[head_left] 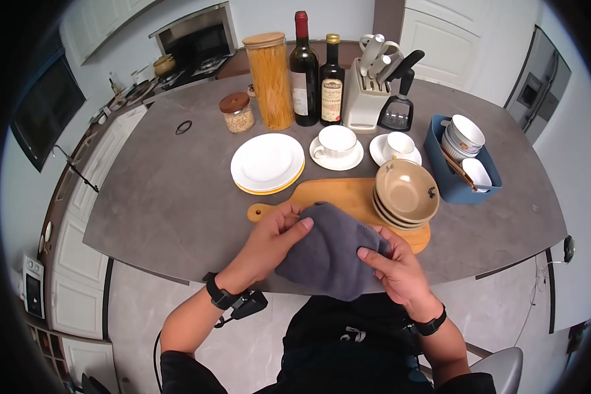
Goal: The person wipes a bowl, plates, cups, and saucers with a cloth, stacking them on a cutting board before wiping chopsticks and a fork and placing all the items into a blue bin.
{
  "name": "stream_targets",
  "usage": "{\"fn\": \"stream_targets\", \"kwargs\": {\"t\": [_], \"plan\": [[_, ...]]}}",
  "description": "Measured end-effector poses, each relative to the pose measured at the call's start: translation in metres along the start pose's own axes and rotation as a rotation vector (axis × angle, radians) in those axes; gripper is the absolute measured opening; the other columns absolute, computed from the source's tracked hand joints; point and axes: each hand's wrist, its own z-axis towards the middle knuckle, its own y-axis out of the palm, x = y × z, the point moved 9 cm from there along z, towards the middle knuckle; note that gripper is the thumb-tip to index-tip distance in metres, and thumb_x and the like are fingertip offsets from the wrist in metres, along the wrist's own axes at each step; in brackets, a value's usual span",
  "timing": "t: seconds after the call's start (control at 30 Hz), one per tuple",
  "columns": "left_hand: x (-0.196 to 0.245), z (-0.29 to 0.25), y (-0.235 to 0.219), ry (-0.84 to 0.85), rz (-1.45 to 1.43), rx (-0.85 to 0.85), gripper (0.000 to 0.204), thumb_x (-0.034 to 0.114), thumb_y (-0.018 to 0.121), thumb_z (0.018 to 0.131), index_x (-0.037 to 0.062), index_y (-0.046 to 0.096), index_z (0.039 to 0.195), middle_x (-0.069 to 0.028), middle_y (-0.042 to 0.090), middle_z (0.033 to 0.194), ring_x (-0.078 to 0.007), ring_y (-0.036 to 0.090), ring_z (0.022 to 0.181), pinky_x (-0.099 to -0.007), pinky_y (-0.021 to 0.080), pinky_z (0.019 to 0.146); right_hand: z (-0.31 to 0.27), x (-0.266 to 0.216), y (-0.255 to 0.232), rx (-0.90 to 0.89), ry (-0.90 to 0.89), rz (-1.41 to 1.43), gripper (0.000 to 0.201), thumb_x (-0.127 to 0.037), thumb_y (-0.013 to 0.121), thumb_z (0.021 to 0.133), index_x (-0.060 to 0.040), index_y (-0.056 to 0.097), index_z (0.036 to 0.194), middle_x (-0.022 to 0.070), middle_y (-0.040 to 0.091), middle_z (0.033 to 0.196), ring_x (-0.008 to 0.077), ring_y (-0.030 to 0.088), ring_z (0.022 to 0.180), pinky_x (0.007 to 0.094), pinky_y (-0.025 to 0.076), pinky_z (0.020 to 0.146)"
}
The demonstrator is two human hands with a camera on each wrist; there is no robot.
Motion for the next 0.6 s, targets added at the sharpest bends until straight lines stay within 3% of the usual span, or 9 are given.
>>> {"fn": "stream_targets", "kwargs": {"t": [0.1, 0.23, 0.3, 0.33, 0.4, 0.43, 0.5, 0.53, 0.6], "plan": [[-0.003, 0.025, -0.016, -0.004, 0.088, 0.003, 0.023, 0.014, 0.059, 0.106, 0.0029, 0.057, 0.126, 0.0005, 0.07, 0.101, -0.0037, 0.064, 0.095, -0.0217, 0.05, 0.086, 0.004, -0.006, -0.005, 0.016, -0.149, -0.083, 0.051, 0.003, 0.065, 0.098, 0.0029, 0.045, 0.145, 0.0077, 0.064, 0.126, 0.0112, 0.064, 0.108, 0.0272, 0.052, 0.096], [0.002, 0.05, -0.029, 0.024, 0.288, 0.021, 0.031, 0.011, 0.064, 0.102, 0.0009, 0.056, 0.13, -0.0031, 0.071, 0.103, -0.0072, 0.066, 0.096, -0.0242, 0.052, 0.086, -0.018, -0.014, -0.015, 0.025, -0.096, -0.047, 0.055, 0.004, 0.065, 0.098, 0.0026, 0.042, 0.147, 0.0087, 0.063, 0.129, 0.0131, 0.064, 0.11, 0.0305, 0.053, 0.098], [0.01, 0.056, -0.031, 0.046, 0.641, 0.072, 0.037, 0.012, 0.069, 0.098, 0.0002, 0.056, 0.131, -0.0071, 0.073, 0.103, -0.0123, 0.068, 0.096, -0.0264, 0.053, 0.086, -0.032, -0.018, -0.028, 0.06, -0.059, -0.179, 0.047, 0.003, 0.063, 0.099, 0.0029, 0.047, 0.144, 0.0081, 0.065, 0.12, 0.0147, 0.067, 0.104, 0.0317, 0.055, 0.095], [0.014, 0.058, -0.028, 0.047, 0.642, 0.066, 0.037, 0.012, 0.069, 0.098, 0.0002, 0.056, 0.131, -0.0071, 0.073, 0.103, -0.0123, 0.068, 0.096, -0.0264, 0.053, 0.086, -0.038, -0.024, -0.037, 0.065, -0.061, -0.178, 0.047, 0.003, 0.063, 0.099, 0.0029, 0.047, 0.144, 0.0081, 0.065, 0.12, 0.0147, 0.067, 0.104, 0.0317, 0.055, 0.095], [0.054, 0.048, -0.011, 0.369, 1.075, 0.176, 0.037, 0.014, 0.071, 0.096, 0.0011, 0.059, 0.128, -0.0105, 0.073, 0.101, -0.0166, 0.07, 0.093, -0.0288, 0.054, 0.083, -0.049, -0.033, -0.063, 0.11, -0.018, -0.393, 0.038, 0.0, 0.062, 0.101, 0.0026, 0.054, 0.138, 0.0068, 0.067, 0.11, 0.013, 0.069, 0.089, 0.0278, 0.058, 0.082], [0.064, 0.047, -0.003, 0.364, 1.076, 0.171, 0.037, 0.014, 0.071, 0.096, 0.0011, 0.059, 0.128, -0.0105, 0.073, 0.101, -0.0166, 0.07, 0.093, -0.0288, 0.054, 0.083, -0.051, -0.04, -0.072, 0.113, -0.014, -0.388, 0.038, 0.0, 0.062, 0.101, 0.0026, 0.054, 0.138, 0.0068, 0.067, 0.11, 0.013, 0.069, 0.089, 0.0278, 0.058, 0.082], [0.062, 0.052, 0.022, 0.185, 0.864, 0.014, 0.034, 0.016, 0.071, 0.097, 0.0025, 0.061, 0.126, -0.0108, 0.073, 0.097, -0.0165, 0.071, 0.086, -0.0294, 0.055, 0.076, -0.054, -0.074, -0.097, 0.317, -0.18, -0.488, 0.032, -0.006, 0.062, 0.103, 0.0023, 0.059, 0.133, 0.0046, 0.066, 0.097, 0.01, 0.065, 0.076, 0.0242, 0.055, 0.066], [0.062, 0.057, 0.028, 0.179, 0.865, 0.022, 0.034, 0.016, 0.071, 0.097, 0.0025, 0.061, 0.126, -0.0108, 0.073, 0.097, -0.0165, 0.071, 0.086, -0.0294, 0.055, 0.076, -0.048, -0.082, -0.098, 0.308, -0.176, -0.487, 0.032, -0.006, 0.062, 0.103, 0.0023, 0.059, 0.133, 0.0046, 0.066, 0.097, 0.01, 0.065, 0.076, 0.0242, 0.055, 0.066], [0.059, 0.065, 0.053, 0.225, 0.75, -0.107, 0.037, 0.02, 0.067, 0.101, 0.0035, 0.058, 0.132, -0.0085, 0.072, 0.092, -0.0136, 0.069, 0.078, -0.0284, 0.054, 0.068, -0.039, -0.119, -0.106, 0.47, -0.37, -0.559, 0.035, -0.012, 0.063, 0.103, 0.0026, 0.058, 0.134, 0.0024, 0.065, 0.091, 0.0072, 0.06, 0.071, 0.0225, 0.05, 0.058]]}}
